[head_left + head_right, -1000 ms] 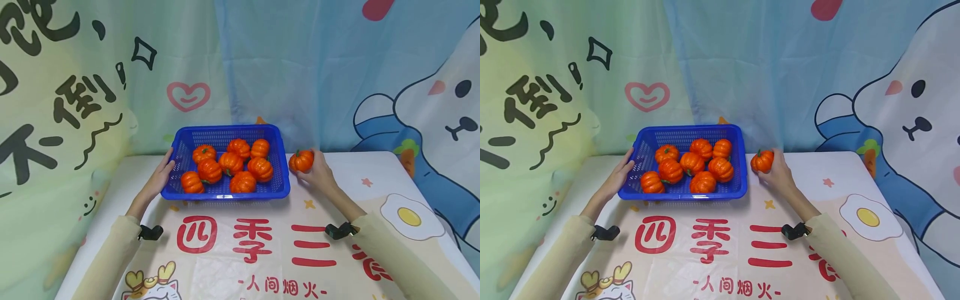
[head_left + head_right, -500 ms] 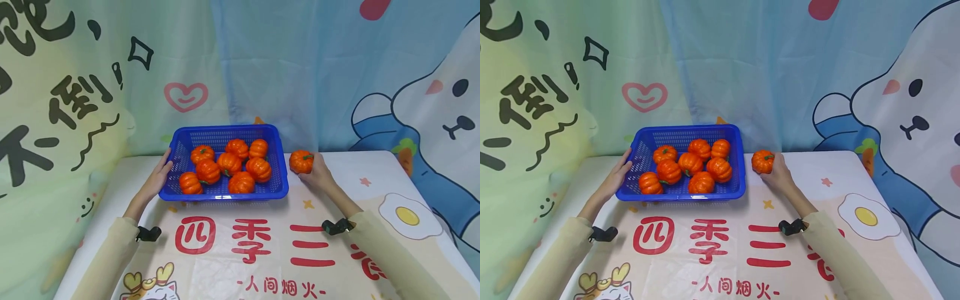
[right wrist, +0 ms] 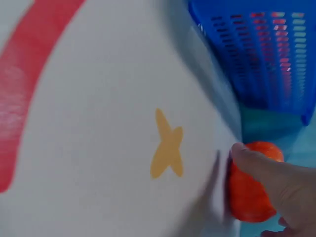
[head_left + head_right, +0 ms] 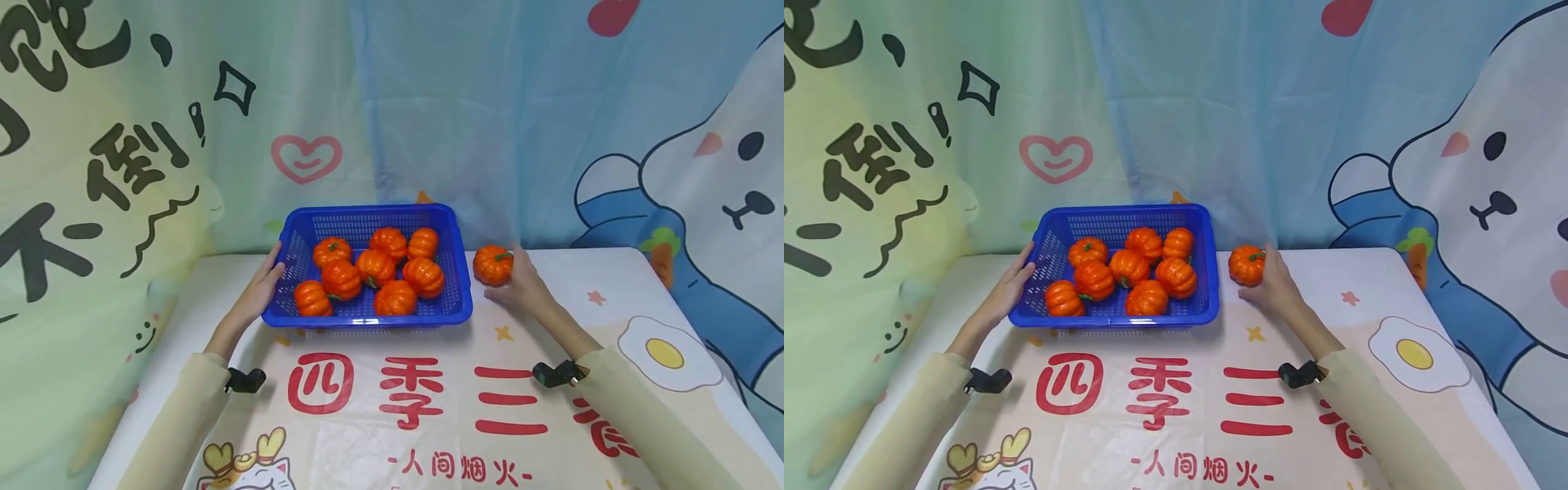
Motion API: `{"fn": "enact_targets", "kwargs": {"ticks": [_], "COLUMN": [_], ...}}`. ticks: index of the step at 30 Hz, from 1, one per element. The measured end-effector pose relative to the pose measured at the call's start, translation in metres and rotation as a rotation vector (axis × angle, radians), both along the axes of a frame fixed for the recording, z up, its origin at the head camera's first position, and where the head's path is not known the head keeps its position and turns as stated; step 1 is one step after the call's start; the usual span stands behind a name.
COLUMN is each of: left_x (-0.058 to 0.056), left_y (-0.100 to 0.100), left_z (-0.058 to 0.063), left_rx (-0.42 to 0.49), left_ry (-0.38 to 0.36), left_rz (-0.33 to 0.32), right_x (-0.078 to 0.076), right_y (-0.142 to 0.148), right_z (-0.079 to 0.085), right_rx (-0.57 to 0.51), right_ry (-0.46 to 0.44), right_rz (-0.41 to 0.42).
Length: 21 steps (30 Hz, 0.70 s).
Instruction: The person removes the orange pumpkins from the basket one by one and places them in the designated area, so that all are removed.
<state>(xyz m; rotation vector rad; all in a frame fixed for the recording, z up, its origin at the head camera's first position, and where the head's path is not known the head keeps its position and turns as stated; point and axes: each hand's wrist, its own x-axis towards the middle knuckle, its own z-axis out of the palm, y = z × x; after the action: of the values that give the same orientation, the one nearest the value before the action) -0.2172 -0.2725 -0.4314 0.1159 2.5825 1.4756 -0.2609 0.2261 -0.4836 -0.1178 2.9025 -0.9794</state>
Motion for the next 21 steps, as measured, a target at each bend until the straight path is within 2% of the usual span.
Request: {"fn": "enact_targets", "kwargs": {"ticks": [3, 6, 11, 16, 21], "left_x": [-0.005, -0.005, -0.005, -0.005, -0.005], "left_y": [-0.004, -0.005, -0.005, -0.005, -0.005], "left_z": [-0.011, -0.012, -0.012, -0.013, -0.013], "left_rx": [-0.004, -0.003, -0.004, -0.003, -0.007], "left_ry": [0.019, 0.025, 0.026, 0.024, 0.028], "left_rz": [-0.004, -0.003, 0.001, 0.002, 0.003], "right_x": [0.015, 0.036, 0.074, 0.098, 0.102], "right_y": [-0.001, -0.003, -0.007, -0.009, -0.009], "right_z": [0.016, 0.035, 0.059, 0.067, 0.064], "right_rx": [0.016, 0.007, -0.042, -0.047, -0.056], "right_ry": [0.098, 0.177, 0.242, 0.271, 0.268], "right_rz": [0.017, 0.049, 0.153, 0.227, 0.239]}}
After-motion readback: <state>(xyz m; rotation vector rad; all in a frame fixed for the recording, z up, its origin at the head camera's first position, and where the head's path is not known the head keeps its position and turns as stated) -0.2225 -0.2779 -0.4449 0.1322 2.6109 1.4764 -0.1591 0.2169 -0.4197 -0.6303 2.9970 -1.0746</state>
